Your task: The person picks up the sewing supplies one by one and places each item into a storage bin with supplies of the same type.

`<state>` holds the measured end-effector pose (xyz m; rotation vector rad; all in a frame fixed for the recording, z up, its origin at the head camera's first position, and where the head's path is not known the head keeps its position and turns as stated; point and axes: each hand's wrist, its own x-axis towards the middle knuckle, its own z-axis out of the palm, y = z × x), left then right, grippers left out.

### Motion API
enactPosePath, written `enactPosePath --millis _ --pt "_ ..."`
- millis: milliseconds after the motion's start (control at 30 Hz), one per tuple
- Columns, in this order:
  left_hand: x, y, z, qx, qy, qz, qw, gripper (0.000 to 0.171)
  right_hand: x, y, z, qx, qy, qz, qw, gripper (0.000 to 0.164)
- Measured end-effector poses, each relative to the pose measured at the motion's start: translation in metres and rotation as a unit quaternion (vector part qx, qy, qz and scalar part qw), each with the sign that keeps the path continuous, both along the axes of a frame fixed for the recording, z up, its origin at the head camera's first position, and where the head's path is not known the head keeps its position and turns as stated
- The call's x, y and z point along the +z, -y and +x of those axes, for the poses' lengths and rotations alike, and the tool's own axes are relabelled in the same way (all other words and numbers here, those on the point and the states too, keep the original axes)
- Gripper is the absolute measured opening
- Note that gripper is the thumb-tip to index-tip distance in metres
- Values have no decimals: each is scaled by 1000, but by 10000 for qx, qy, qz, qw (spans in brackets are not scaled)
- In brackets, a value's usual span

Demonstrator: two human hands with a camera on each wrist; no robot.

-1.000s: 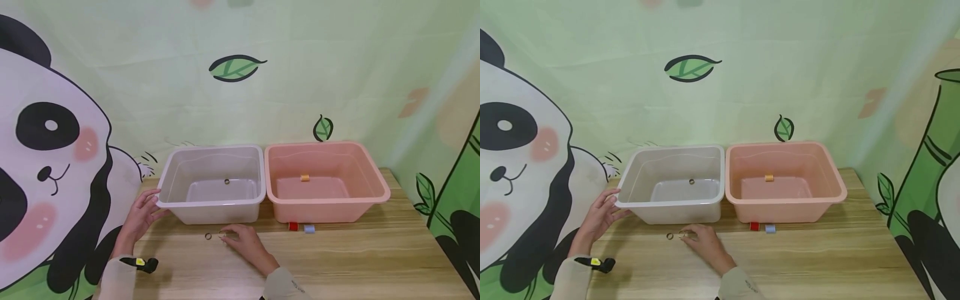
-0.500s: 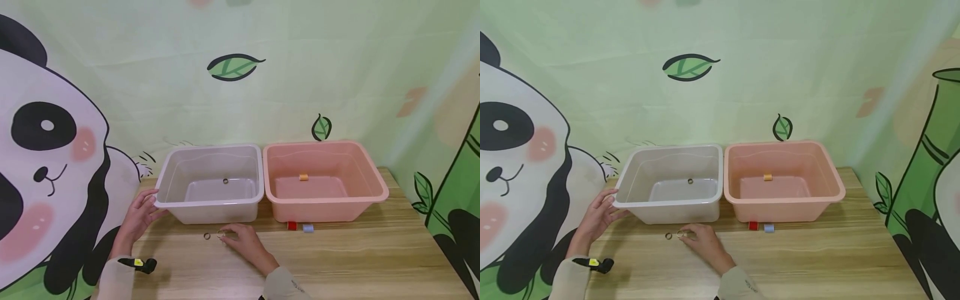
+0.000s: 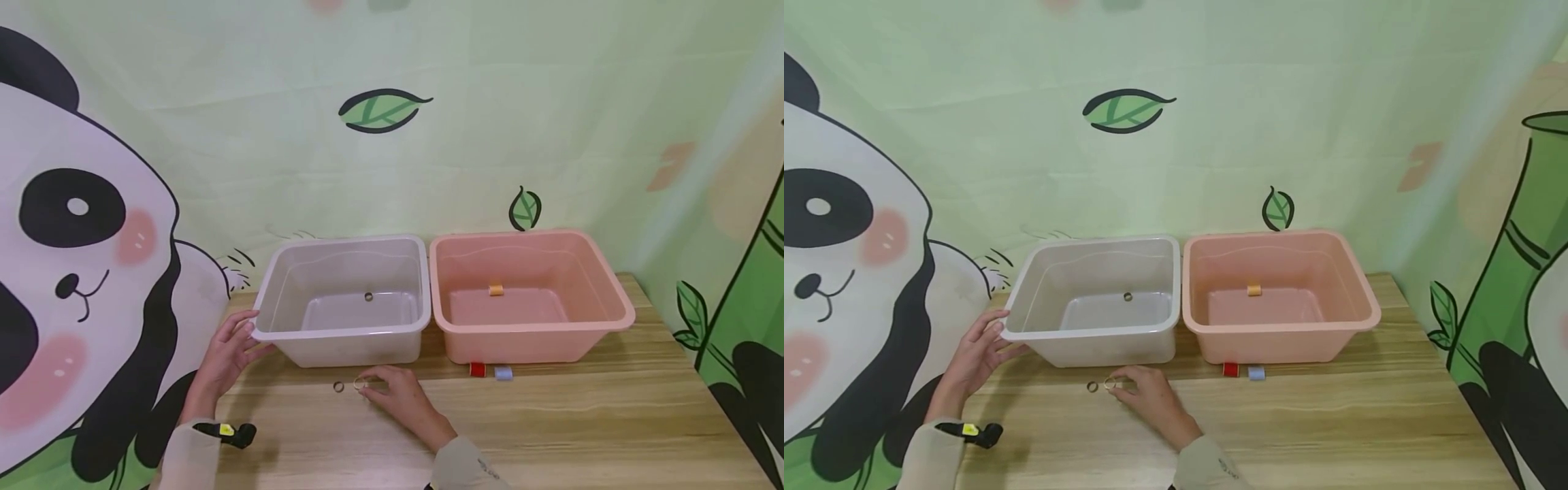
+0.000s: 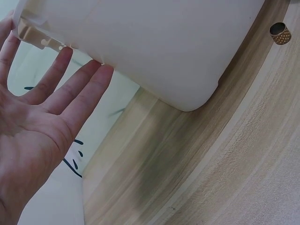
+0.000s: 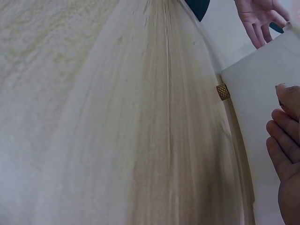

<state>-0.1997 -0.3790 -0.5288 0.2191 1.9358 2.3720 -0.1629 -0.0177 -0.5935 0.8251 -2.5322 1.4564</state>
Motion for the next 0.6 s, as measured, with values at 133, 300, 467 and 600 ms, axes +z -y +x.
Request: enactPosePath --millis 133,300,467,600 --pt "0 -1 1 90 61 33 9999 27 2 0 0 25 -18 33 10000 24" --pt "1 -1 1 79 57 53 9999 27 2 -1 0 48 -153 77 9998 24" --pt "0 0 0 43 56 70 10000 27 0 -3 0 140 -360 150 9991 24" --pt "0 1 0 65 92 -8 9999 27 1 -5 0 215 -445 202 9986 24"
